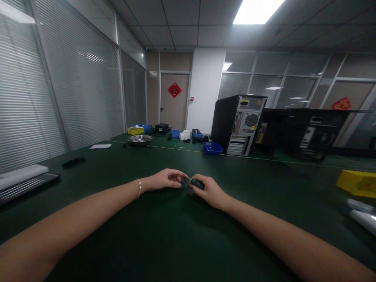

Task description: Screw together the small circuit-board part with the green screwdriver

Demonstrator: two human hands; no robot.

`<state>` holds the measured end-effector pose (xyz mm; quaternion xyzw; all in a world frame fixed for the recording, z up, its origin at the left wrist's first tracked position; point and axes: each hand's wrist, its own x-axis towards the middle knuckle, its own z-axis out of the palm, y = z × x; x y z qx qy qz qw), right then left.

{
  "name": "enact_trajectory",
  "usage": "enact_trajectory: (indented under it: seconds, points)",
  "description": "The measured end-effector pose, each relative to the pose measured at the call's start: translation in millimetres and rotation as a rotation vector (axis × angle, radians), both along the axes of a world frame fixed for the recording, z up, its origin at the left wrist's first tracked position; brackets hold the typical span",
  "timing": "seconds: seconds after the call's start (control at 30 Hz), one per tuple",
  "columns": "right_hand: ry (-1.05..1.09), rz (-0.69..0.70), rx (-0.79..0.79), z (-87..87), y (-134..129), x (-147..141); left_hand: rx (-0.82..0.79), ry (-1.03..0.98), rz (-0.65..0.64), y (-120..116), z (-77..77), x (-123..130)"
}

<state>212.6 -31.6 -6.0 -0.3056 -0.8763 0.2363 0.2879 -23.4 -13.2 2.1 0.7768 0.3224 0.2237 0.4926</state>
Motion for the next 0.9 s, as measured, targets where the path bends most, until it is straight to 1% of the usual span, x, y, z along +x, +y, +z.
enact_trajectory:
  seconds: [0.1, 0.23, 0.37, 0.47, 0.63, 0.8, 0.9]
  points:
    - [0.047, -0.021, -0.035, -0.2, 1, 0, 0.043, 0.055, -0.018, -2, 0.1, 2]
    - [0.055, 0.019, -0.051, 3.8, -3, 0, 0.132, 0.147, -0.035, -5, 0.7, 5]
    - [0.051, 0.012, -0.064, 6.4, -5, -2, 0.185, 0.173, -0.032, -8, 1.3, 8]
    - [0.062, -0.023, -0.077, 4.6, -4, -2, 0.217, 0.181, -0.021, -10, 1.8, 10]
    - [0.071, -0.028, -0.105, 0.2, -1, -2, 0.255, 0.195, 0.017, -15, 2.4, 13]
    - [0.057, -0.062, -0.063, -3.2, -1, -3, 0.388, 0.223, 0.058, -20, 2.2, 18]
    - [0.058, -0.07, -0.032, -3.9, -4, -5, 0.416, 0.219, 0.071, -22, 2.1, 21]
